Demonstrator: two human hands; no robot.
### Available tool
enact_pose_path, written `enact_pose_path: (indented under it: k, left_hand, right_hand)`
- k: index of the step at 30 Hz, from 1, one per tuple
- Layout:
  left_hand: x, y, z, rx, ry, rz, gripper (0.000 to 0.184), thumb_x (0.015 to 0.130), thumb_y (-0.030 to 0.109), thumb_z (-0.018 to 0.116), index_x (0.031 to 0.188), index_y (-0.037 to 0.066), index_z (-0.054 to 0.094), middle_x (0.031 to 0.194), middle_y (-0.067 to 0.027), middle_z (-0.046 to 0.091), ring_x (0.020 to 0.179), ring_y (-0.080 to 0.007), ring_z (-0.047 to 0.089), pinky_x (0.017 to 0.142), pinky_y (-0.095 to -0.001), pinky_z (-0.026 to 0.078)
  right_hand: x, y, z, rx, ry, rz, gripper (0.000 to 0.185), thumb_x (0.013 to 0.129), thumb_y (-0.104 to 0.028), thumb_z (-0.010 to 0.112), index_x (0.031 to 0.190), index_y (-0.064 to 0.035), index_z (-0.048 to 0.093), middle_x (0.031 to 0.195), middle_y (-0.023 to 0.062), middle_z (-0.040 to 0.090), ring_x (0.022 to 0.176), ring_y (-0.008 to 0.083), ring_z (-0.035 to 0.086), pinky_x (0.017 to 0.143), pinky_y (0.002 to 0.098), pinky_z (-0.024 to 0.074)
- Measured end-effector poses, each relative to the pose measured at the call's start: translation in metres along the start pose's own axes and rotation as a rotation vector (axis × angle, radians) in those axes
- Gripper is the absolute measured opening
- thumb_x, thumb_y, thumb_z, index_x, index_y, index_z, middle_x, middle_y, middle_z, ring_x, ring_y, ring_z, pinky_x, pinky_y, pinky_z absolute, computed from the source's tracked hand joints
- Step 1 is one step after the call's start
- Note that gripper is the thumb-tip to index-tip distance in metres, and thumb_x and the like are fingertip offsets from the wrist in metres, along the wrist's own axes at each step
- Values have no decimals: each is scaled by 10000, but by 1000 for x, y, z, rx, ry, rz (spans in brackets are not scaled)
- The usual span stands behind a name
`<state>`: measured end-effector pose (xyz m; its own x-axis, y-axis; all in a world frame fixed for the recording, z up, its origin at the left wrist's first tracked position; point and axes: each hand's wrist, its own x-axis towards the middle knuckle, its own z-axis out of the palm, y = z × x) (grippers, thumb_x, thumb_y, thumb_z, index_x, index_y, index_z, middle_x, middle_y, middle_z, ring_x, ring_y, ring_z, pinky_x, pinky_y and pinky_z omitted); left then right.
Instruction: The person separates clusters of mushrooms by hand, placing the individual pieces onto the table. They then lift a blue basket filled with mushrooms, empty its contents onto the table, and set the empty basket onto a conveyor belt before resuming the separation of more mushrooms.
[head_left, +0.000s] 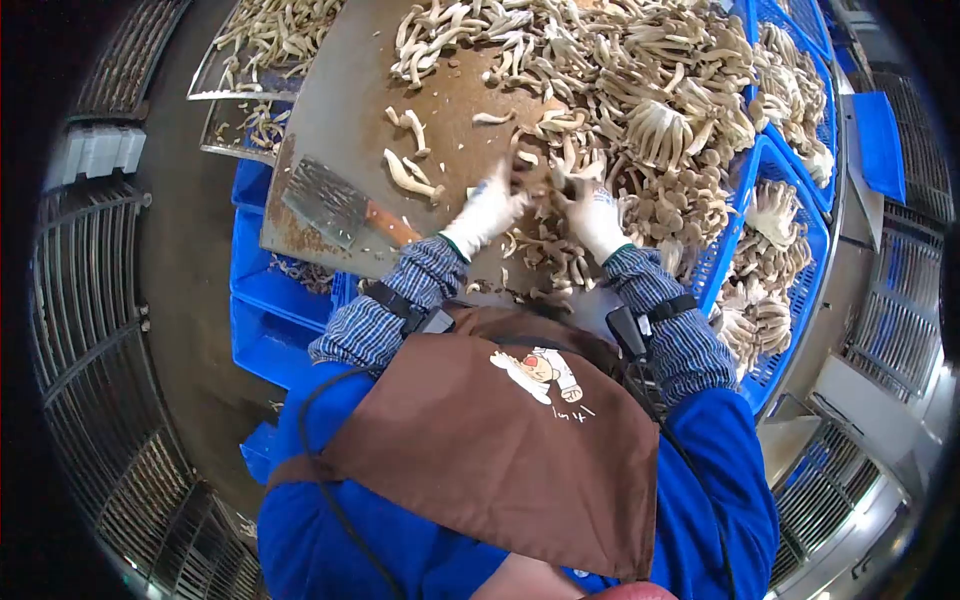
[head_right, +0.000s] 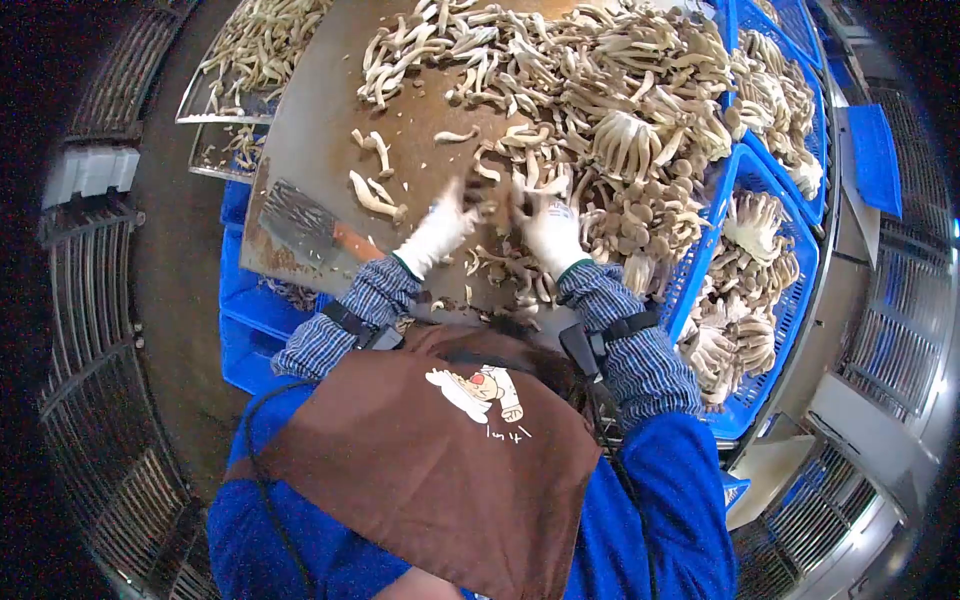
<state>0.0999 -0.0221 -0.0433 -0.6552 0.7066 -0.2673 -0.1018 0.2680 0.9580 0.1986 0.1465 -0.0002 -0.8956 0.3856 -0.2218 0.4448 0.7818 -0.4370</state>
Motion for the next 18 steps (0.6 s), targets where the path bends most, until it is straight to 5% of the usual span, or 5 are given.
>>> enact_pose_path:
  k: [2, 5, 11, 14, 18]
  left_hand:
    - [-8, -3, 18, -403, -76, 77, 643, 930, 376, 620, 1361, -48, 402, 1231, -109, 558, 1120, -146, 521, 906, -263, 447]
    - [-18, 2, 2, -558, 58, -217, 450, 962, 348, 573, 1207, -27, 526, 990, -69, 598, 835, -127, 601, 664, -244, 498]
    - [-84, -2, -61, -571, 149, -300, 277, 965, 300, 550, 1036, 32, 564, 702, 10, 480, 540, -97, 454, 481, -228, 430]
    - [-146, -10, -84, -464, 159, -412, 278, 953, 309, 569, 989, 35, 538, 672, 37, 474, 527, -64, 433, 375, -237, 297]
    - [-203, -10, -99, -177, 48, -782, 363, 938, 344, 581, 992, -15, 580, 689, -2, 496, 605, -131, 513, 553, -303, 463]
  right_hand:
    - [-2, -24, 2, 438, -196, 16, 353, 876, -241, 633, 1125, 8, 614, 974, 213, 667, 915, 351, 654, 820, 417, 502]
    - [-28, -53, -13, 443, 27, -195, 323, 858, -188, 628, 1103, 22, 602, 1017, 214, 635, 947, 356, 620, 818, 407, 485]
    - [-99, 27, 31, -315, -97, -954, 485, 758, -201, 627, 1208, -32, 566, 1315, 175, 496, 1222, 335, 484, 979, 505, 420]
    - [-72, 27, 39, -350, -184, -965, 487, 770, -158, 579, 1233, -8, 548, 1392, 195, 414, 1305, 368, 392, 1011, 544, 397]
    - [30, -11, 58, -538, 159, -460, 532, 832, -176, 572, 1328, -23, 454, 1407, 217, 380, 1302, 429, 359, 1052, 561, 304]
